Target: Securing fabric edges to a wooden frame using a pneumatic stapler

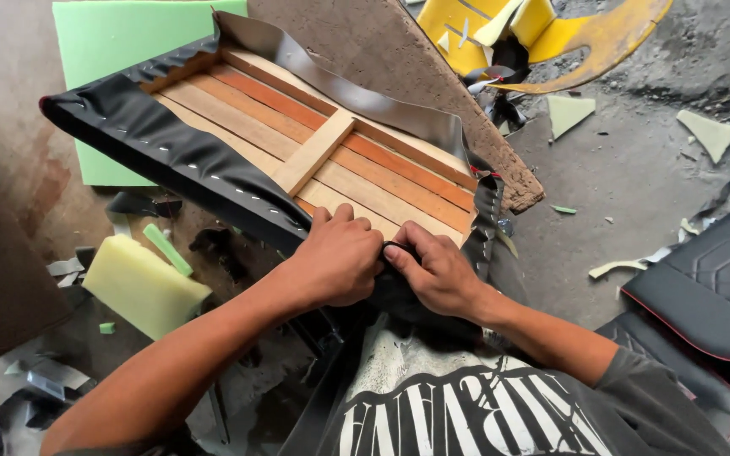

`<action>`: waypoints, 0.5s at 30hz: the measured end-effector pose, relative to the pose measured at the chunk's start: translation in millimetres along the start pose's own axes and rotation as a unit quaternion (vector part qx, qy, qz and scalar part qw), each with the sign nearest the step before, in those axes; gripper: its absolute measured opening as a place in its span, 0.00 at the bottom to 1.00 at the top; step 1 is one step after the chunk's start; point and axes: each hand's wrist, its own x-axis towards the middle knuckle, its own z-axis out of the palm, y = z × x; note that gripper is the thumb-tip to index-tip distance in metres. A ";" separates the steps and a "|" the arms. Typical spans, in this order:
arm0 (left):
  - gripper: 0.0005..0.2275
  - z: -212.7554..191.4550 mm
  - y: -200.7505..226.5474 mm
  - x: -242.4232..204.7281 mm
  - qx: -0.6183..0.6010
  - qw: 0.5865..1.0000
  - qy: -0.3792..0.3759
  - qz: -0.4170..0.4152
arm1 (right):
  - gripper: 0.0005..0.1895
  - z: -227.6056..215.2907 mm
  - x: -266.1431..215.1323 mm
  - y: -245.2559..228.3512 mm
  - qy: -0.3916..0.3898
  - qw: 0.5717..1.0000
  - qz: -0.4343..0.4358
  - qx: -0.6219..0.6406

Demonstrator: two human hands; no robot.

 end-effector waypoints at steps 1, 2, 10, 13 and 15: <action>0.11 -0.7 -0.3 2.0 -0.010 1.000 -0.019 -0.004 | 0.11 -0.4 -0.1 -0.3 0.000 1.000 0.005 0.006; 0.11 -1.2 -0.3 4.8 -0.020 0.999 -0.038 -0.008 | 0.11 -1.3 0.0 0.0 -0.001 1.000 0.009 0.011; 0.10 -14.7 -9.1 21.9 -0.060 0.989 -0.135 -0.022 | 0.11 -8.3 2.5 -4.9 -0.014 0.999 0.023 0.044; 0.10 -24.1 -9.8 19.3 -0.057 0.990 -0.129 -0.005 | 0.11 -9.9 2.8 -6.0 -0.017 0.998 0.025 0.051; 0.09 -28.2 -8.9 10.8 -0.053 0.992 -0.114 0.013 | 0.10 -10.4 1.6 -6.9 -0.019 0.998 0.025 0.054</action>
